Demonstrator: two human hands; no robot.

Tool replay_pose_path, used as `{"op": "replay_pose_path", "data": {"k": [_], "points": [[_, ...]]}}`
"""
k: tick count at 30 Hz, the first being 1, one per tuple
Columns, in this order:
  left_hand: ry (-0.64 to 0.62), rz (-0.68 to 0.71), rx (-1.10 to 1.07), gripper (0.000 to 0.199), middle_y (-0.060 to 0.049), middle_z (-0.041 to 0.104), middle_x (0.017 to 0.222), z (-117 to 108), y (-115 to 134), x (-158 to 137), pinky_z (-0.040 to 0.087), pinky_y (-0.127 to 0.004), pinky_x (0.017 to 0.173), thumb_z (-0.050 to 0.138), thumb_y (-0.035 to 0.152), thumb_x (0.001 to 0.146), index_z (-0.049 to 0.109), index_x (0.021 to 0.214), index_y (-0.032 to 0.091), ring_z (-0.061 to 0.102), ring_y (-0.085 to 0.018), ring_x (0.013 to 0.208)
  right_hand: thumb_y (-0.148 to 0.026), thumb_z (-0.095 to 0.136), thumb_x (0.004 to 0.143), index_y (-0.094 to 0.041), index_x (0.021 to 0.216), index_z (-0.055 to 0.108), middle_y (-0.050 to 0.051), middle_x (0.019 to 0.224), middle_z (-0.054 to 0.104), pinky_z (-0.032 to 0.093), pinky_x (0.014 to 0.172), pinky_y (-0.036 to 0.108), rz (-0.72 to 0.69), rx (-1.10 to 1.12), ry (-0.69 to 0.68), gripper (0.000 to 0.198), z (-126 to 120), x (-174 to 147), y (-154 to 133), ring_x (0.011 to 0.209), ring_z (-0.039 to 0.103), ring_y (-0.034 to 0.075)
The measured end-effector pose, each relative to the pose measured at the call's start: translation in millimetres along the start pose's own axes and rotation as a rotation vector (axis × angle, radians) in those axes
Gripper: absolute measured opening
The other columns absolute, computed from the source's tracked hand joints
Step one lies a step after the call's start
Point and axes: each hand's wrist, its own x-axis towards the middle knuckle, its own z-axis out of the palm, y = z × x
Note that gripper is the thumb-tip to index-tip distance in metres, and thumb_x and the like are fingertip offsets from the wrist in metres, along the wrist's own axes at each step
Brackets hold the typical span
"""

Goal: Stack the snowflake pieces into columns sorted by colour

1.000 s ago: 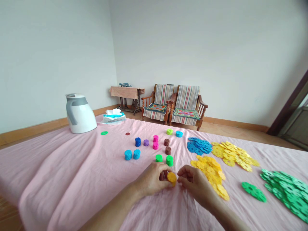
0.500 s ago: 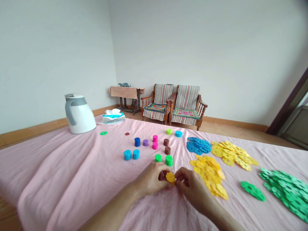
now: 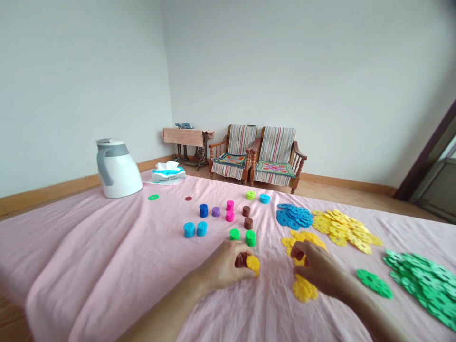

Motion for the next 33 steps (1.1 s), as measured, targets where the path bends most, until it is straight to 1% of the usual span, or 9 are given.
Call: {"op": "replay_pose_path", "data": {"k": [5,9,14,19,23,26,30,33], "points": [[-0.003,-0.001,0.002,0.021,0.002,0.06,0.072,-0.1,0.7,0.2,0.037,-0.02,0.056,0.073,0.02,0.068,0.071,0.089,0.017,0.052,-0.012,0.064,-0.018,0.052,0.074,-0.017,0.088,0.062,0.008,0.091,0.065,0.042,0.075,0.03,-0.005,-0.093,0.073,0.017,9.0,4.2,2.4,0.086,0.059,0.022],[-0.008,0.0,0.007,0.022,0.001,0.061,0.072,-0.5,0.5,0.5,0.037,-0.02,0.057,0.072,0.02,0.068,0.071,0.089,0.017,0.053,-0.013,0.064,-0.018,0.051,0.076,-0.015,0.092,0.066,0.012,0.094,0.065,0.04,0.081,0.035,0.004,-0.164,0.088,0.022,8.6,6.2,-4.7,0.094,0.058,0.027],[-0.005,0.001,0.015,0.023,0.0,0.062,0.075,-0.2,-0.8,0.4,0.038,-0.021,0.057,0.073,0.021,0.068,0.072,0.091,0.017,0.054,-0.013,0.065,-0.016,0.052,0.076,-0.016,0.084,0.065,0.011,0.09,0.064,0.039,0.081,0.034,-0.001,-0.162,0.064,0.016,6.2,5.4,-9.9,0.091,0.057,0.025],[0.0,-0.002,0.016,0.023,0.0,0.061,0.076,0.6,-1.5,0.1,0.037,-0.02,0.057,0.073,0.021,0.068,0.072,0.091,0.017,0.053,-0.013,0.066,-0.02,0.054,0.075,-0.016,0.08,0.059,0.01,0.087,0.063,0.04,0.076,0.033,-0.022,-0.13,0.1,0.008,9.4,6.0,-2.7,0.086,0.057,0.024],[-0.007,-0.013,0.006,0.024,0.0,0.062,0.077,0.9,-2.0,0.3,0.038,-0.021,0.057,0.073,0.021,0.068,0.071,0.092,0.017,0.053,-0.013,0.066,-0.017,0.055,0.069,-0.02,0.074,0.052,0.003,0.075,0.062,0.039,0.066,0.028,-0.034,-0.003,0.138,0.006,12.8,9.3,1.3,0.073,0.056,0.019],[-0.006,-0.012,0.005,0.024,0.0,0.062,0.077,0.5,-1.1,0.4,0.038,-0.021,0.057,0.073,0.021,0.068,0.071,0.092,0.017,0.053,-0.013,0.066,-0.018,0.053,0.07,-0.021,0.068,0.051,-0.001,0.063,0.058,0.038,0.059,0.026,-0.009,0.19,0.142,0.004,14.2,10.3,-6.8,0.062,0.054,0.015],[-0.011,-0.001,0.003,0.024,0.001,0.06,0.073,-1.2,2.5,0.2,0.037,-0.021,0.057,0.074,0.022,0.068,0.072,0.092,0.017,0.053,-0.013,0.065,-0.027,0.056,0.072,-0.019,0.068,0.055,-0.002,0.061,0.058,0.039,0.054,0.025,-0.007,0.569,0.092,0.008,16.3,5.8,-36.0,0.057,0.053,0.013],[-0.014,0.008,-0.001,0.023,0.001,0.059,0.072,-1.7,3.7,0.0,0.036,-0.021,0.055,0.074,0.024,0.07,0.071,0.092,0.016,0.053,-0.013,0.064,-0.03,0.057,0.072,-0.019,0.068,0.056,-0.003,0.059,0.058,0.04,0.053,0.024,-0.001,0.77,0.061,0.012,18.1,0.5,-63.1,0.056,0.055,0.012]]}}
